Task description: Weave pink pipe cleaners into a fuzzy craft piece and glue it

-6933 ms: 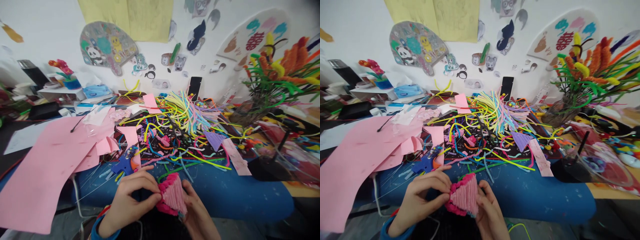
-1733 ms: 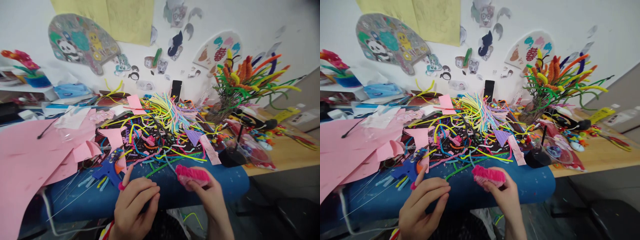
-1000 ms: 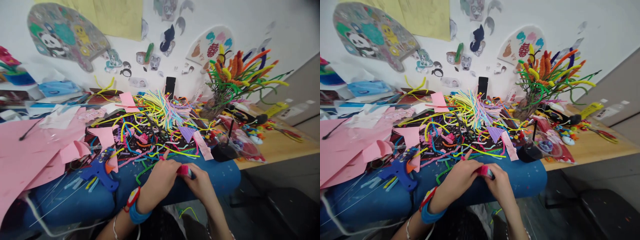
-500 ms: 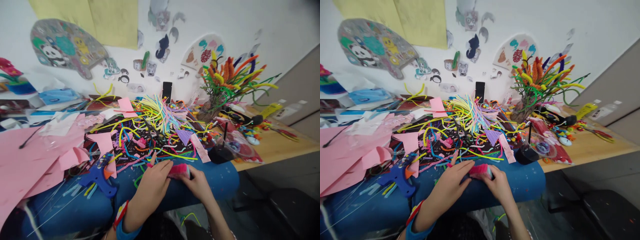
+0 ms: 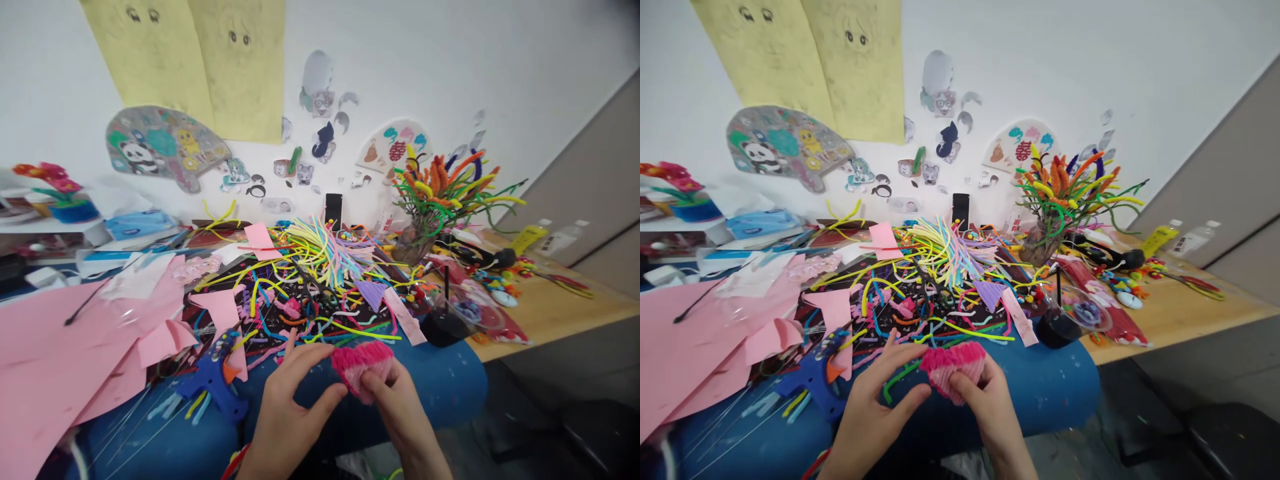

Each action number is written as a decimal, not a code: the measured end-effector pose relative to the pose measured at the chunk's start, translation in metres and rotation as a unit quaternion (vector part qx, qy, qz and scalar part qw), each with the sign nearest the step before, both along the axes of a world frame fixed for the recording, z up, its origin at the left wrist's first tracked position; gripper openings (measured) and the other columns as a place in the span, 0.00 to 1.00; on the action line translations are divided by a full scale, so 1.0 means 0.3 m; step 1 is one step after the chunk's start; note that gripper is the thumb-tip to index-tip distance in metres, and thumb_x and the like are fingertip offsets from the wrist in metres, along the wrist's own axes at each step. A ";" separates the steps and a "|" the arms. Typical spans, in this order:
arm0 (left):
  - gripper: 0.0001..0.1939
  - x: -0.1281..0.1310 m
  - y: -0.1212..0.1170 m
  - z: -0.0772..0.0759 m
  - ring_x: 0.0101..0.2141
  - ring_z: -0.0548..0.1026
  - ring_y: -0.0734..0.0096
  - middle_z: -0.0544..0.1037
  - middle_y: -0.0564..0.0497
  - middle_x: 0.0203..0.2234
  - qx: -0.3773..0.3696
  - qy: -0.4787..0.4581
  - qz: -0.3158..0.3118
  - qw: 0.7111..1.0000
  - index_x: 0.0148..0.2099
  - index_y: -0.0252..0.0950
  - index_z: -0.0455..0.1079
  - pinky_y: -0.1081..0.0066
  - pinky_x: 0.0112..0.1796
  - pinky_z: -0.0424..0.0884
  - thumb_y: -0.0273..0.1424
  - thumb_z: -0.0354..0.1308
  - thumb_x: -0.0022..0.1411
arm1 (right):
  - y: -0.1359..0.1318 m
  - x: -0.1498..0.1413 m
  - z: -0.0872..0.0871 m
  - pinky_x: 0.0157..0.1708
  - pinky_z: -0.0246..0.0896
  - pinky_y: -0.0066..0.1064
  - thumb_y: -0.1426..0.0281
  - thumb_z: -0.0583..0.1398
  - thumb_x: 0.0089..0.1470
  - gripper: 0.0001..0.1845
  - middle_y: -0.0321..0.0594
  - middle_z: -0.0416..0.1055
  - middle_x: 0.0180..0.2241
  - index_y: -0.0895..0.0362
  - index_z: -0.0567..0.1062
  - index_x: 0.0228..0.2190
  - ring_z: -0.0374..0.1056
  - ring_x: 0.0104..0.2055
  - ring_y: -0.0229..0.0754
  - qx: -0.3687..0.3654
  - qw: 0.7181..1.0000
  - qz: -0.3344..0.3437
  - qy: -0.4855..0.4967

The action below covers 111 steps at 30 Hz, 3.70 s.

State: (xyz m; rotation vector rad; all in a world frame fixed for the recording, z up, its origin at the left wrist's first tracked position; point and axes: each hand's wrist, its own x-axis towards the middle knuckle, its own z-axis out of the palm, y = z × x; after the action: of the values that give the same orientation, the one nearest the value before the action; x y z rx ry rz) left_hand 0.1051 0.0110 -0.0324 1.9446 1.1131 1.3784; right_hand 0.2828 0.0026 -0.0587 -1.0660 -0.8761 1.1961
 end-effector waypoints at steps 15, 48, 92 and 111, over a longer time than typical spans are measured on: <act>0.14 0.003 -0.048 0.012 0.40 0.78 0.68 0.78 0.53 0.40 0.151 -0.008 0.120 0.981 0.45 0.43 0.73 0.46 0.63 0.56 0.22 0.60 0.58 | -0.082 -0.114 0.044 0.24 0.71 0.26 0.63 0.72 0.43 0.16 0.37 0.77 0.28 0.55 0.77 0.34 0.72 0.26 0.40 0.044 0.993 -0.086 -0.071; 0.22 -0.002 -0.071 -0.035 0.49 0.79 0.58 0.83 0.50 0.38 0.081 -0.025 0.070 0.994 0.52 0.40 0.70 0.61 0.50 0.77 0.21 0.58 0.55 | -0.094 -0.182 -0.004 0.39 0.72 0.34 0.75 0.70 0.44 0.17 0.37 0.79 0.37 0.50 0.72 0.35 0.77 0.38 0.45 0.167 0.982 -0.070 0.059; 0.12 -0.015 -0.015 0.010 0.49 0.77 0.59 0.82 0.50 0.40 0.078 -0.100 -0.153 0.980 0.45 0.41 0.74 0.58 0.53 0.70 0.26 0.64 0.58 | -0.073 -0.156 0.004 0.30 0.69 0.22 0.77 0.70 0.34 0.12 0.32 0.77 0.29 0.54 0.77 0.25 0.70 0.28 0.34 -0.119 0.892 0.130 0.417; 0.10 -0.007 -0.012 0.015 0.46 0.79 0.66 0.81 0.49 0.38 0.284 0.004 -0.055 0.957 0.44 0.34 0.74 0.53 0.63 0.59 0.19 0.59 0.60 | -0.082 -0.158 0.024 0.28 0.68 0.15 0.67 0.77 0.31 0.16 0.29 0.80 0.26 0.53 0.83 0.27 0.76 0.30 0.31 -0.115 0.902 0.107 0.402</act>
State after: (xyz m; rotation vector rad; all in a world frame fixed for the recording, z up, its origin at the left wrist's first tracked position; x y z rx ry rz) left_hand 0.1031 0.0072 -0.0280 2.3575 0.6322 1.7633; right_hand 0.2355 -0.0219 -0.0515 -0.5523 -0.2005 1.7704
